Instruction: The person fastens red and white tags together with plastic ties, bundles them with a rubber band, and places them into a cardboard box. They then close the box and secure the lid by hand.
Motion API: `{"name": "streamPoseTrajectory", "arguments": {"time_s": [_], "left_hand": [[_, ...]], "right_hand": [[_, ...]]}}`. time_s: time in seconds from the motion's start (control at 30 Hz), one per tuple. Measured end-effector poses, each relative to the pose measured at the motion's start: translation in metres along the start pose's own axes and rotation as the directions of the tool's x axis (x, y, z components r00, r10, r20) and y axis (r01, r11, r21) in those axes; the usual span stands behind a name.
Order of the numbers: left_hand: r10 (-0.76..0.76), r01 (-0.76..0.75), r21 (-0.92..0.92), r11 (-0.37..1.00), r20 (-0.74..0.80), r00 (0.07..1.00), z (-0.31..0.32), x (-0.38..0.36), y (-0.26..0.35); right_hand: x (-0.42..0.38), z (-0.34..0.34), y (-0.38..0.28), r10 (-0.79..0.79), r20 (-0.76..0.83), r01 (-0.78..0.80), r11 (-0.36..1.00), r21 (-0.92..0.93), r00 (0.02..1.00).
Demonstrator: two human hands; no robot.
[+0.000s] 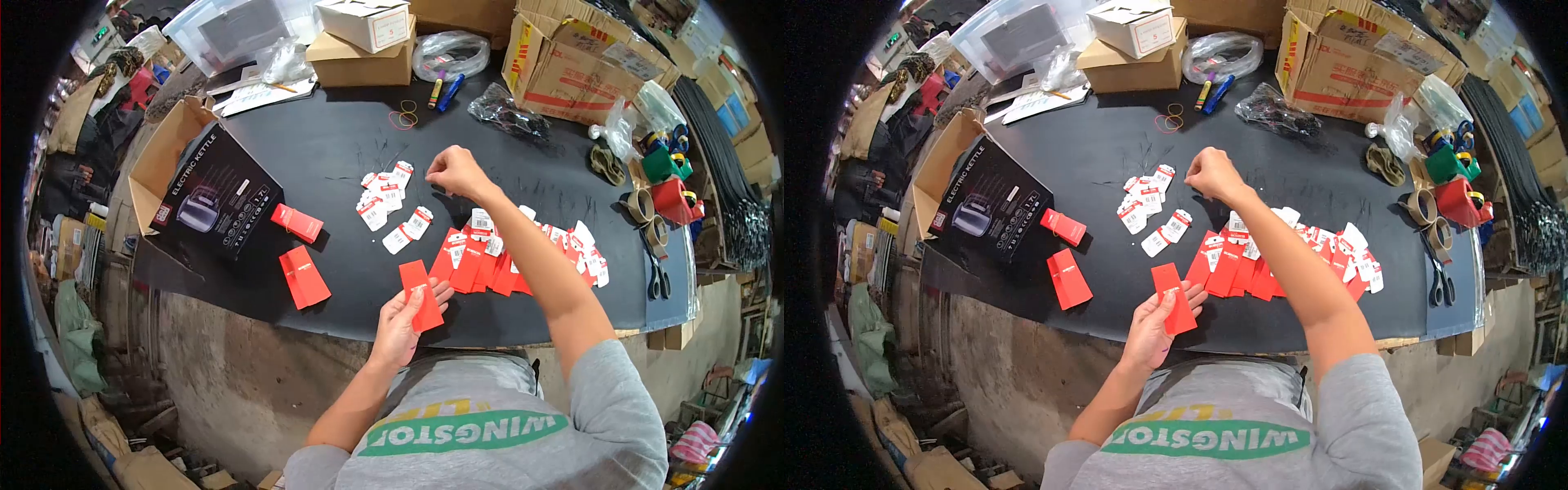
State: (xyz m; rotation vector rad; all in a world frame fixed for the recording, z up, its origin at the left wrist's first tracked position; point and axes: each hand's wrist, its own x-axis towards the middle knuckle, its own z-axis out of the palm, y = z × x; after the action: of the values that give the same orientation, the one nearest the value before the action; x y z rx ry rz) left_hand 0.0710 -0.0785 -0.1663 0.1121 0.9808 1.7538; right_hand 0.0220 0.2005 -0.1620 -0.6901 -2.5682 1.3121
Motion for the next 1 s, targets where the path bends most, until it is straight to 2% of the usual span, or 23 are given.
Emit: {"name": "streamPoseTrajectory", "arguments": {"time_s": [0.07,0.13,0.2,0.3,0.43,0.5,0.53,0.6,0.63,0.8,0.87,0.93,1.0], "left_hand": [[0.004,-0.004,-0.039,0.999,-0.005,1.000,0.002,0.000,0.002],[0.013,-0.013,-0.046,0.999,-0.013,1.000,0.002,0.000,0.005],[0.017,-0.018,-0.052,0.998,-0.019,1.000,0.000,0.000,0.008],[0.020,-0.023,-0.074,0.997,-0.047,0.999,-0.003,0.000,0.011],[0.046,-0.052,-0.073,0.996,-0.088,0.995,-0.006,0.000,0.013],[0.060,-0.065,-0.057,0.996,-0.090,0.994,-0.007,0.001,0.012],[0.066,-0.072,-0.056,0.996,-0.103,0.992,-0.007,0.002,0.012],[0.076,-0.082,-0.052,0.995,-0.112,0.991,-0.008,0.003,0.012],[0.085,-0.091,-0.042,0.995,-0.128,0.988,-0.009,0.004,0.011],[0.142,-0.150,-0.020,0.989,-0.210,0.967,-0.012,0.004,0.013],[0.181,-0.190,-0.013,0.982,-0.248,0.952,-0.014,0.003,0.014],[0.178,-0.186,-0.008,0.982,-0.259,0.949,-0.016,0.003,0.014],[0.177,-0.185,-0.004,0.983,-0.269,0.947,-0.016,0.005,0.016]], "right_hand": [[0.012,0.012,-0.008,0.138,-0.030,-0.141,0.985,-0.105,0.990],[0.020,0.018,-0.017,0.177,-0.032,-0.180,0.972,-0.152,0.984],[0.024,0.022,-0.026,0.299,-0.053,-0.302,0.911,-0.280,0.953],[0.029,0.025,-0.030,0.340,-0.007,-0.323,0.887,-0.329,0.941],[0.032,0.027,-0.031,0.431,0.036,-0.413,0.882,-0.225,0.901],[0.031,0.026,-0.028,0.478,0.057,-0.470,0.875,-0.118,0.876],[0.029,0.025,-0.028,0.477,0.055,-0.469,0.875,-0.118,0.877],[0.023,0.026,-0.028,0.499,0.074,-0.502,0.864,0.036,0.864],[0.020,0.027,-0.026,0.495,0.071,-0.499,0.866,0.036,0.866],[0.018,0.022,-0.020,0.404,0.016,-0.402,0.905,0.136,0.915],[0.028,0.020,-0.015,0.396,-0.018,-0.390,0.912,0.129,0.918],[0.036,0.019,-0.013,0.342,-0.144,-0.332,0.939,0.091,0.929],[0.043,0.023,-0.016,0.343,-0.165,-0.337,0.939,0.062,0.925]]}}
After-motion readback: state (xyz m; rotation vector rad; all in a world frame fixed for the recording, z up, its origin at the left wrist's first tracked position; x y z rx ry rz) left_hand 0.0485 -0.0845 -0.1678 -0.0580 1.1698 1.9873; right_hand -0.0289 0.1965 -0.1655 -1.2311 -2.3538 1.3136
